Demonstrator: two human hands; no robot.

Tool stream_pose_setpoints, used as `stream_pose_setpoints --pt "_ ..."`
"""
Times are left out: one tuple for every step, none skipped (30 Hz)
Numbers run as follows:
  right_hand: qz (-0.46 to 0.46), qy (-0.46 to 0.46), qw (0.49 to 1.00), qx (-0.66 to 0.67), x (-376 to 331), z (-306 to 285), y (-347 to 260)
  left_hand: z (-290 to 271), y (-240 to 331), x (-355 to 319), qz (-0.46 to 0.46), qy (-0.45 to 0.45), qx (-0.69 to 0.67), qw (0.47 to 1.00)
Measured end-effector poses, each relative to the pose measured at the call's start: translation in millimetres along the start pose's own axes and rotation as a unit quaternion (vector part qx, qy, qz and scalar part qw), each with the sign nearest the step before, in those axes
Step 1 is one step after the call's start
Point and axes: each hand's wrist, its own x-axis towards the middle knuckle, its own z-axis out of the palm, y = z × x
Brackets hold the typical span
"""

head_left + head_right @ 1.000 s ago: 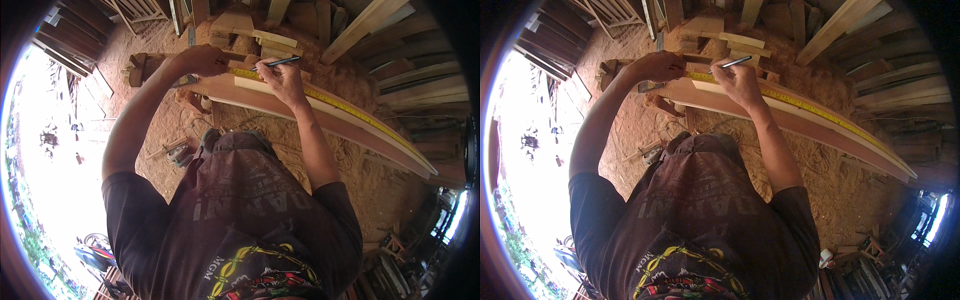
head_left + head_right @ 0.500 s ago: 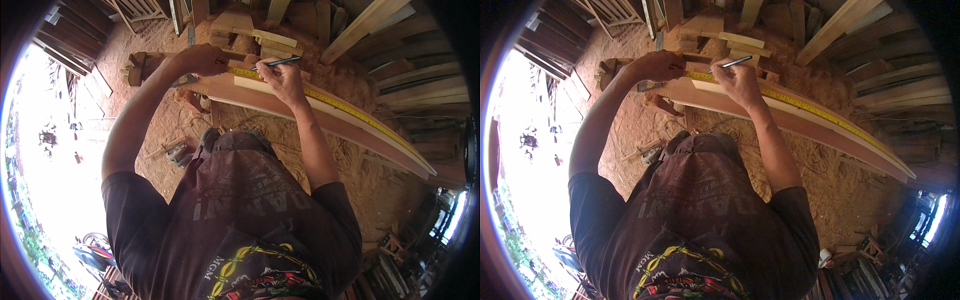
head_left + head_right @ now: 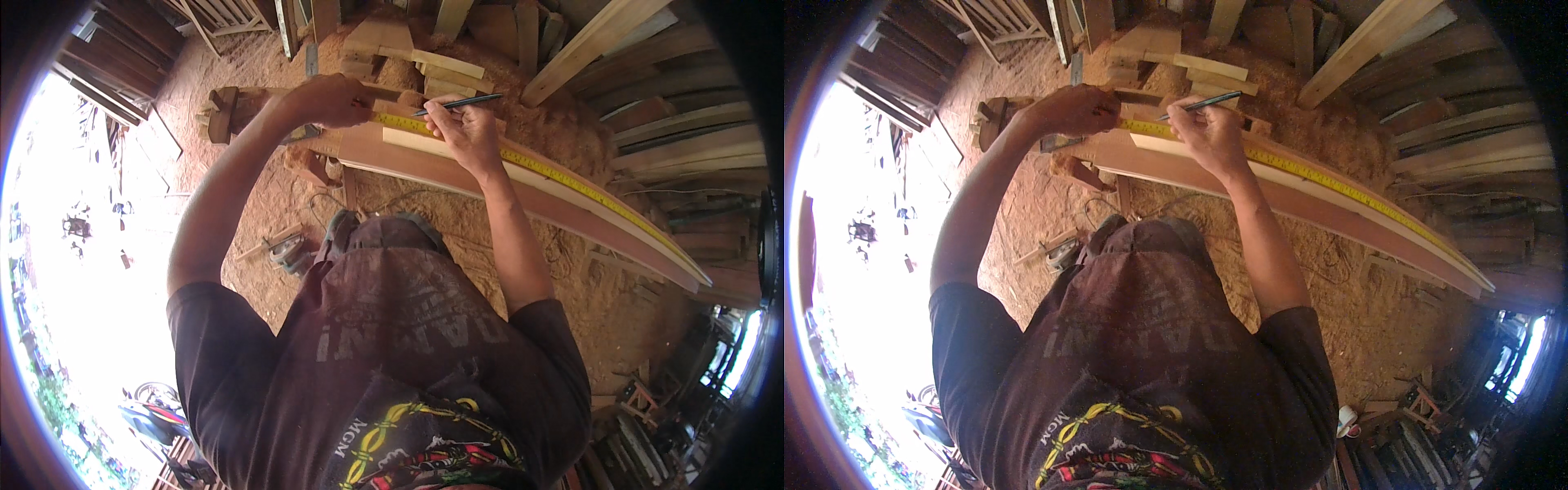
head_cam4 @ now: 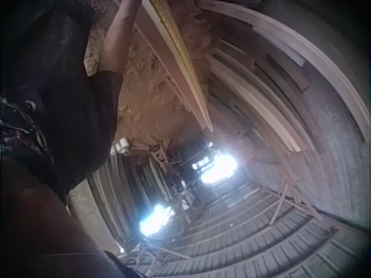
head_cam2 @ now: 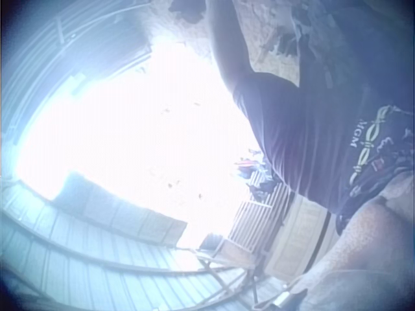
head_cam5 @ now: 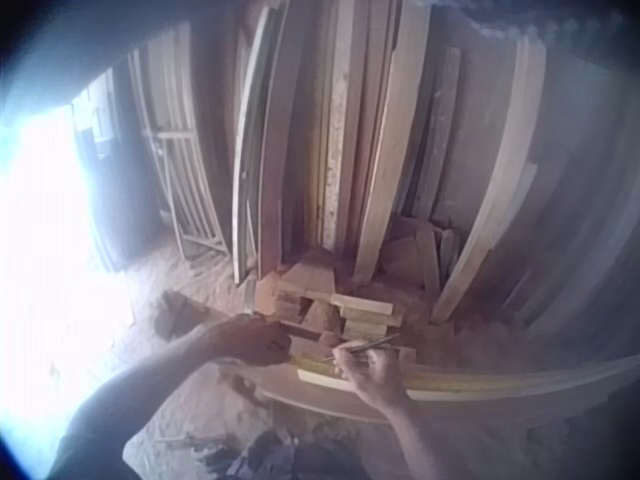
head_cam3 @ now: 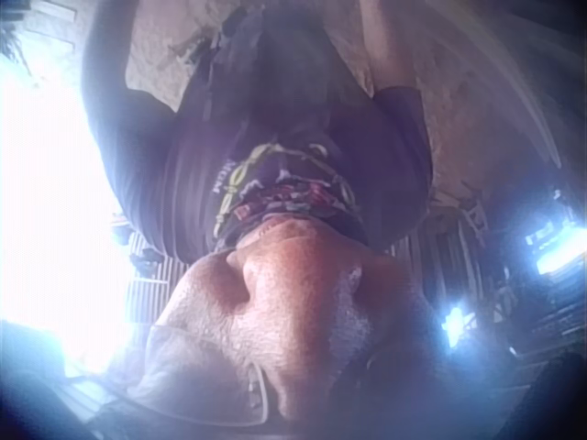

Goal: The person picks up a long wooden plank, places it on a workbench, and uses a tape measure and pencil to mark measurements along its length. The person repeatedly measures and marks the plank multiple times.

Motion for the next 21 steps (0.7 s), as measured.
stream_pose_setpoints --pt "0.007 0.005 1.0 0.001 -0.6 -0.5 0.3 -0.4 0.1 0.3 0.003 0.001 0.003 1.0" --pt "0.014 0.011 1.0 0.002 -0.7 -0.9 0.5 -0.7 0.4 0.6 0.007 0.002 0.006 1.0" --pt "0.008 0.008 1.0 -0.006 -0.5 -1.0 0.8 -1.0 0.8 0.9 0.008 0.001 0.008 1.0" --pt "0.001 0.005 1.0 -0.013 -0.6 -0.9 0.9 -1.2 1.2 0.9 0.005 0.001 0.002 1.0" --pt "-0.001 0.001 1.0 -0.021 -0.4 -0.8 1.0 -1.3 1.6 0.2 0.0 -0.002 -0.004 1.0" --pt "-0.004 0.001 1.0 -0.026 -0.5 -0.8 0.8 -1.6 2.1 -0.7 -0.006 -0.004 -0.01 1.0" --pt "-0.002 0.002 0.999 -0.032 -1.0 -0.7 0.5 -1.8 2.8 -1.4 -0.002 -0.001 -0.006 1.0" --pt "-0.001 0.001 0.999 -0.038 -1.5 -0.5 0.3 -2.0 3.6 -2.2 0.002 0.003 -0.001 1.0" --pt "-0.005 0.002 0.999 -0.043 -2.0 -0.1 0.2 -2.5 4.3 -2.8 0.004 0.005 0.003 1.0" --pt "-0.011 0.002 0.999 -0.048 -2.2 0.4 0.0 -3.2 4.9 -3.3 0.004 0.005 0.001 1.0" --pt "-0.012 0.001 0.999 -0.051 -2.4 0.9 0.0 -3.5 5.6 -4.0 0.0 0.003 0.0 1.0" --pt "-0.011 0.002 0.999 -0.049 -2.4 1.4 -0.1 -4.1 6.1 -4.7 -0.004 0.001 -0.002 1.0" --pt "-0.007 0.002 0.999 -0.047 -2.6 1.9 0.0 -4.6 6.2 -5.4 -0.002 0.002 -0.004 1.0" --pt "0.0 0.002 0.999 -0.042 -2.7 2.3 0.0 -5.0 6.3 -5.9 0.001 0.004 -0.006 1.0" --pt "-0.001 0.003 0.999 -0.042 -3.0 2.6 0.2 -4.9 6.3 -6.3 0.003 0.005 -0.008 1.0" --pt "-0.001 0.004 0.999 -0.039 -3.1 2.9 0.4 -4.5 6.3 -6.7 0.006 0.012 -0.01 1.0" --pt "-0.001 0.004 0.999 -0.035 -3.1 3.0 0.8 -3.8 6.2 -7.2 0.009 0.02 -0.011 1.0" --pt "-0.004 0.0 0.999 -0.046 -3.0 2.9 1.3 -3.1 6.0 -7.4 0.012 0.028 -0.012 0.999" --pt "-0.006 -0.006 0.998 -0.055 -2.8 2.5 1.8 -2.5 5.5 -7.4 0.012 0.027 -0.017 0.999" --pt "-0.009 -0.011 0.998 -0.064 -2.6 2.3 2.5 -1.9 5.0 -7.3 0.011 0.027 -0.022 0.999" --pt "-0.017 -0.003 0.998 -0.067 -2.1 2.8 3.4 -1.2 4.4 -7.2 0.01 0.027 -0.026 0.999"
